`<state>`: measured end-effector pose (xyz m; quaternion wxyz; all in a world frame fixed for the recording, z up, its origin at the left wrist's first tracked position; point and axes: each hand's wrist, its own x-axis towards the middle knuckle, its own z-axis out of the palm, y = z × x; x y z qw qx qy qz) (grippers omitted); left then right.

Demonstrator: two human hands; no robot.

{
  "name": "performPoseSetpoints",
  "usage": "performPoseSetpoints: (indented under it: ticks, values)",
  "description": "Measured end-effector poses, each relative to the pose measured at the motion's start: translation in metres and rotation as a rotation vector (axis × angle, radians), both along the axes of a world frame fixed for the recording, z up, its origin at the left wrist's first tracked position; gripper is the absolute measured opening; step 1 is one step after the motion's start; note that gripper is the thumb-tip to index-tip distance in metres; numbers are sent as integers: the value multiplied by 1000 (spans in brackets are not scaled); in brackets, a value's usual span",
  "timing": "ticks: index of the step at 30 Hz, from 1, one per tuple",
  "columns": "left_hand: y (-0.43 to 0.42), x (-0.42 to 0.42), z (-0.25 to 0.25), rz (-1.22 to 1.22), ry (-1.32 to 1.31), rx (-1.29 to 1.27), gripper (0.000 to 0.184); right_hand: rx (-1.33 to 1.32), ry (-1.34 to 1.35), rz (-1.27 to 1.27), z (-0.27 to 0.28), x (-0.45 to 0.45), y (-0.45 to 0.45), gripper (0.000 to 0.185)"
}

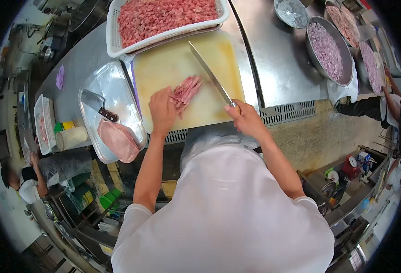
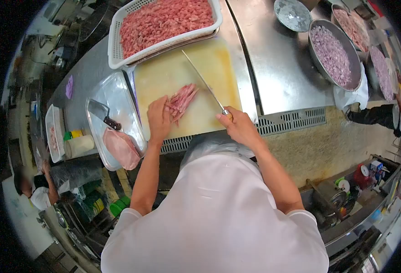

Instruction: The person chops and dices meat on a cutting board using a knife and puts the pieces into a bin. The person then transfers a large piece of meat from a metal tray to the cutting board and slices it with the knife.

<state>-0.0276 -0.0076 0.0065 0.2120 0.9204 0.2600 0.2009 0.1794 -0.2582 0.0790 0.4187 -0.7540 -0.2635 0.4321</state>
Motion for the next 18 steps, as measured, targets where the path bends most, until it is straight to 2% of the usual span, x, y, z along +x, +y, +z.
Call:
performPoseSetpoints:
  ticks: [4,7,11,16,18]
  values:
    - [14,-7,4,74,58,42,28,-64,113,-13,11,7,4,53]
    - [23,-3,-4,190,-1,60,29,-113,145,2,16,14,8,52]
    - [20,-9,-6,55,35,-16,25,-141,140,-25,26,13,6,49]
    - [1,12,37,-44,-115,-33,23,-103,133,-19,14,14,8,50]
    - [4,14,29,-102,-63,-12,24,-84,122,-24,13,13,8,50]
